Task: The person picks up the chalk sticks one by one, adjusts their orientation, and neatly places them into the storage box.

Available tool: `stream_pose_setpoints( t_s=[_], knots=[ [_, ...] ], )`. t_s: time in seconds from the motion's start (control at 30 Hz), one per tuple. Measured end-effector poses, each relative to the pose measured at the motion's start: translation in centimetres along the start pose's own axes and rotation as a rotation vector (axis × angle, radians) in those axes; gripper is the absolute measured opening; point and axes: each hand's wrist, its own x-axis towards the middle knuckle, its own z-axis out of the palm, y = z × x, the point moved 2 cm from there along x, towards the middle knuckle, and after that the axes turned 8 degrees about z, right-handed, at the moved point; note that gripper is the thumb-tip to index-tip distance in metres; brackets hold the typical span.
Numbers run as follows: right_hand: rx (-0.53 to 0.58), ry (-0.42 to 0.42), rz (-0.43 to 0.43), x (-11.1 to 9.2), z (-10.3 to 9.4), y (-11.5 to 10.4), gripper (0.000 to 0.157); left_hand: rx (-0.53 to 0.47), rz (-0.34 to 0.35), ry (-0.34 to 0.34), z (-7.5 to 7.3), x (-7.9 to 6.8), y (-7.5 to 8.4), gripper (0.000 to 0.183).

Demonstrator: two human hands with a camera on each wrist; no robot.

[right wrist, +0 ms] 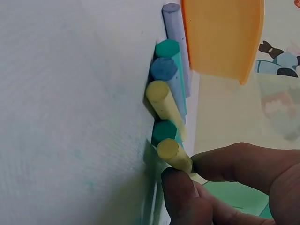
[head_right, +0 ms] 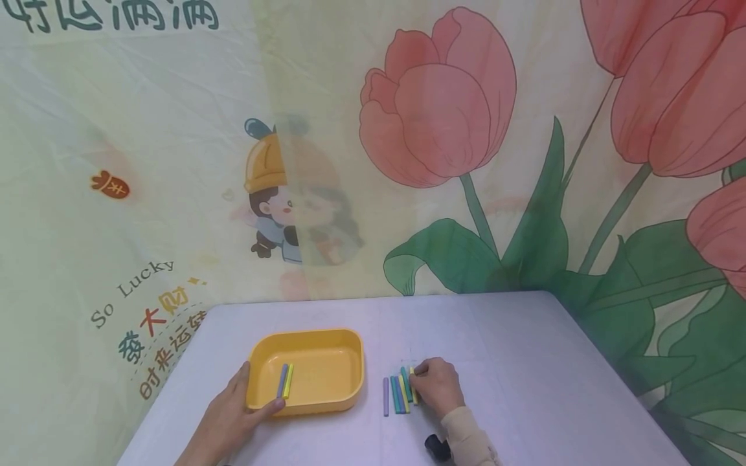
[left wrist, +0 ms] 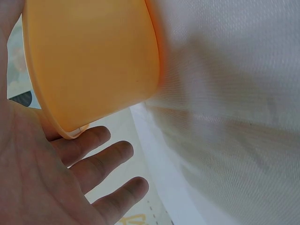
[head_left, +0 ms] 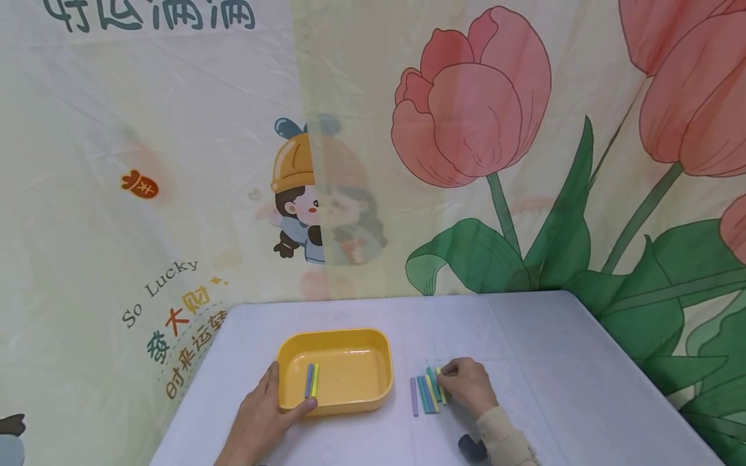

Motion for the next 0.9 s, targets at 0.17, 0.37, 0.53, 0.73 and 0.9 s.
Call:
stream_pose_setpoints(
  t_s=[0.17,0.37,0.53,0.73,0.9],
  knots=[
    [0.039,-0.011,-0.013,0.0,0.1,-0.2,0.022,0.005,-0.004,-0.001,0.0,0.0,0.0,0.131],
    [0.084,-0.014,-0.032,0.0,0.1,-0.8,0.02,-0.002,0.006,0.006,-0.1,-0.1,-0.1,0.13],
    [0.121,-0.047,-0.024,-0.1,0.2,-1.5,0.021,0.006,0.013,0.014,-0.1,0.0,-0.1,0.129],
    [0.196,-0.095,-0.003,-0.3,0.8,-2.7,0.021,0.022,0.012,0.022,0.0,0.1,-0.1,0.129],
    [0.25,-0.146,-0.012,-0.6,1.1,-3.7,0.024,0.017,0.018,0.02,0.1,0.1,-0.2,0.128]
  ],
)
